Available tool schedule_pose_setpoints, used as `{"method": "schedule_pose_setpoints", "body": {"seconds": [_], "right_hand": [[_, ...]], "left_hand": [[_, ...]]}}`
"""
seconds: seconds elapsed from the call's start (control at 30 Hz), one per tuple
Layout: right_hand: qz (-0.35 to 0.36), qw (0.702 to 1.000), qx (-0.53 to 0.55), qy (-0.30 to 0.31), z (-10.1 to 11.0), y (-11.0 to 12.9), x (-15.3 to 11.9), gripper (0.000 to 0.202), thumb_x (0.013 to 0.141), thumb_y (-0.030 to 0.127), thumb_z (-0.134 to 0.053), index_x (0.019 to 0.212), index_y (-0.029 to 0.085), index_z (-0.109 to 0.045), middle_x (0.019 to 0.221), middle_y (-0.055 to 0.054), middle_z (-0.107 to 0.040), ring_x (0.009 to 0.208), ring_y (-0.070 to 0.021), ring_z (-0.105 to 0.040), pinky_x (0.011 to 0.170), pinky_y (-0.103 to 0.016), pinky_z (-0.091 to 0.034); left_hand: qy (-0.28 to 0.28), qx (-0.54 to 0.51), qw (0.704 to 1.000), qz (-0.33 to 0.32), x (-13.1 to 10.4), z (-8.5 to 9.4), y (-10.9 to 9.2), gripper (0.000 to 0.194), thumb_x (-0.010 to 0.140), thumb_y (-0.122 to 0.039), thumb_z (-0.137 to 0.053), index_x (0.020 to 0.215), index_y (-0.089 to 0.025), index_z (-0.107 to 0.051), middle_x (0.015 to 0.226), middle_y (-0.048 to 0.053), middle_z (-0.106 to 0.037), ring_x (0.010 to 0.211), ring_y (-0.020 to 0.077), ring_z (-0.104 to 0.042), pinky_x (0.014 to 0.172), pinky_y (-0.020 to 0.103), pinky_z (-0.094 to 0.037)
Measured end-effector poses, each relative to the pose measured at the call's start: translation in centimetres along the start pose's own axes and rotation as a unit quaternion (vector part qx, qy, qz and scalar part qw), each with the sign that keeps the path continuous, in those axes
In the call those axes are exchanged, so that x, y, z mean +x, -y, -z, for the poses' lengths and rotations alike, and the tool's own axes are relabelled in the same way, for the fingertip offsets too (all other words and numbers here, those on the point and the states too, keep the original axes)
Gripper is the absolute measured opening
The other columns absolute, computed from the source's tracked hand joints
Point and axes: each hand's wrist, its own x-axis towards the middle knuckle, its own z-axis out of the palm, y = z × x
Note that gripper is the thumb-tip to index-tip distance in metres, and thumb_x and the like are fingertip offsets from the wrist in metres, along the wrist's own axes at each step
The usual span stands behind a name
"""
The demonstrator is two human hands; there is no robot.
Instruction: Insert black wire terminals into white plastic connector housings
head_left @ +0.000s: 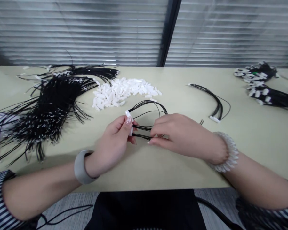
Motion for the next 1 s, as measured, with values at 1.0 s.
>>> {"method": "schedule_pose_setpoints", "body": {"seconds": [1.0], "right_hand": [[-0.064,0.755,0.403,-0.514,3.6,-2.7,-1.6,0.027,0.08,0.01,-0.046,0.099,0.024,-0.06,0.092,-0.001,-0.058,0.064,-0.0033,-0.053,0.056,-0.02,-0.043]], "left_hand": [[-0.006,-0.003,1.0,0.018,0.0,-0.3,0.0,0.028,0.085,-0.042,-0.042,0.08,-0.017,-0.053,0.072,0.0,-0.05,0.056,0.0062,-0.047,0.053,0.019,-0.042]]}}
